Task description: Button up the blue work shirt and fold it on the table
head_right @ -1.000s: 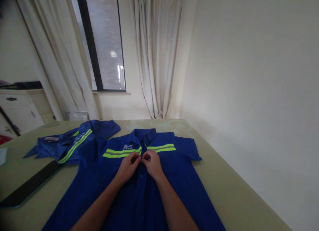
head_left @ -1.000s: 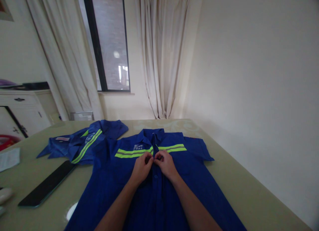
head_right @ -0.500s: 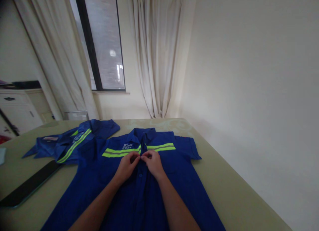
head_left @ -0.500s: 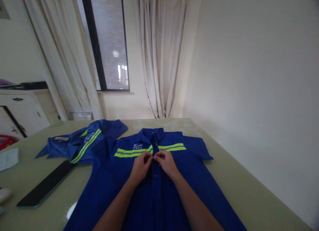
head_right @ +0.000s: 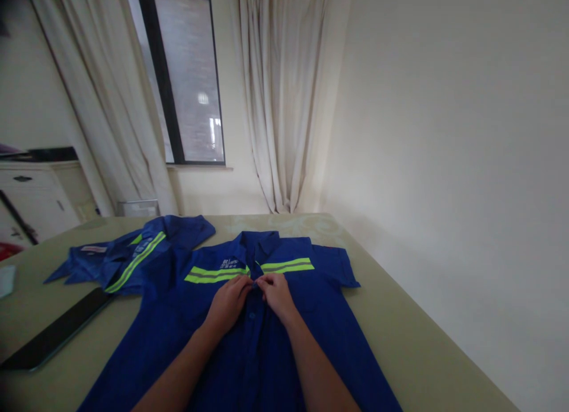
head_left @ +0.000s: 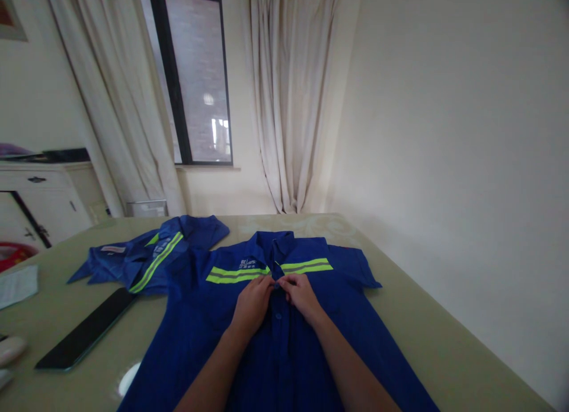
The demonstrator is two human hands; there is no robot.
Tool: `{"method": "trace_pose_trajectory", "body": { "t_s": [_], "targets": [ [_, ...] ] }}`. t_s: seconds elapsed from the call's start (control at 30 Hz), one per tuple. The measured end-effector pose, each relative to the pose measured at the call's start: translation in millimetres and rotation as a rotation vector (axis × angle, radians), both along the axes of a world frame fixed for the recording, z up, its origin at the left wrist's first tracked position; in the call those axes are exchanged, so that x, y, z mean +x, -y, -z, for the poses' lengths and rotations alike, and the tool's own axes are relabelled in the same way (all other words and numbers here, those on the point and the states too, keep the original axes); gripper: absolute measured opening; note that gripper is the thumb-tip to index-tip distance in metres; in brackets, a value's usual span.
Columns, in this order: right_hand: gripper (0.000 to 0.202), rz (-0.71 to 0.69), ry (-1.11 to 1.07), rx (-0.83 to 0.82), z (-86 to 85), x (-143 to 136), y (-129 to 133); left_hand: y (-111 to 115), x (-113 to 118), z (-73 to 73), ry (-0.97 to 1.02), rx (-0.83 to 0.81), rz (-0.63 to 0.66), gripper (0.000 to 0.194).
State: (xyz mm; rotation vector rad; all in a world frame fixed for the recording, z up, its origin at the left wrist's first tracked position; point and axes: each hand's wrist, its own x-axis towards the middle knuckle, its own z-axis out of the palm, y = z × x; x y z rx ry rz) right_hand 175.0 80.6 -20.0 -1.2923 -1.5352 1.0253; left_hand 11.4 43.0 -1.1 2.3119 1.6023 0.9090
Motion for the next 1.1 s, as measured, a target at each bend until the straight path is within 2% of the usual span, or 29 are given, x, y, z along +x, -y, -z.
{"method": "trace_pose_trajectory", "body": {
  "t_s": [0.17,0.23,0.33,0.4,0.53,0.63,0.7,0.77,0.8,0.87,0.97,1.03,1.1],
  "targets": [
    [0.018,0.071,0.057,0.161,-4.3,-4,12,-1,1,3.7,-0.034,0.022,-0.006,0.022],
    [0.018,0.086,0.092,0.241,-5.3,-5,18,-1,2,9.0,-0.047,0.073,-0.054,0.025],
    [0.022,0.097,0.197,0.315,-7.3,-8,28,2,4,22.7,-0.132,0.17,-0.149,0.044],
    [0.021,0.124,0.301,0.274,-11.4,-9,35,6,5,32.5,-0.222,0.183,-0.138,0.052],
    [0.033,0.194,0.528,0.108,-28.4,-14,41,28,8,45.4,-0.329,0.172,-0.08,0.054],
    [0.031,0.293,0.616,0.151,-37.3,-18,34,53,11,51.5,-0.306,0.175,-0.08,0.057],
    [0.029,0.317,0.617,0.171,-35.0,-20,27,67,11,53.4,-0.273,0.176,-0.073,0.057],
    [0.017,0.291,0.545,0.151,-26.9,-20,18,73,9,50.0,-0.248,0.159,-0.059,0.054],
    [0.013,0.262,0.475,0.149,-21.9,-18,15,72,8,45.5,-0.236,0.14,-0.059,0.05],
    [0.019,0.211,0.275,0.176,-12.7,-13,9,61,5,31.9,-0.202,0.069,-0.097,0.043],
    [0.028,0.192,0.028,0.206,-4.5,-3,2,29,4,11.6,-0.107,-0.069,-0.198,0.037],
    [0.032,0.224,-0.043,0.201,-2.0,3,-1,9,8,6.7,-0.049,-0.055,-0.153,0.037],
    [0.033,0.22,-0.121,0.187,-0.2,6,-4,-5,13,9.6,-0.04,0.011,-0.047,0.044]
  ]
}}
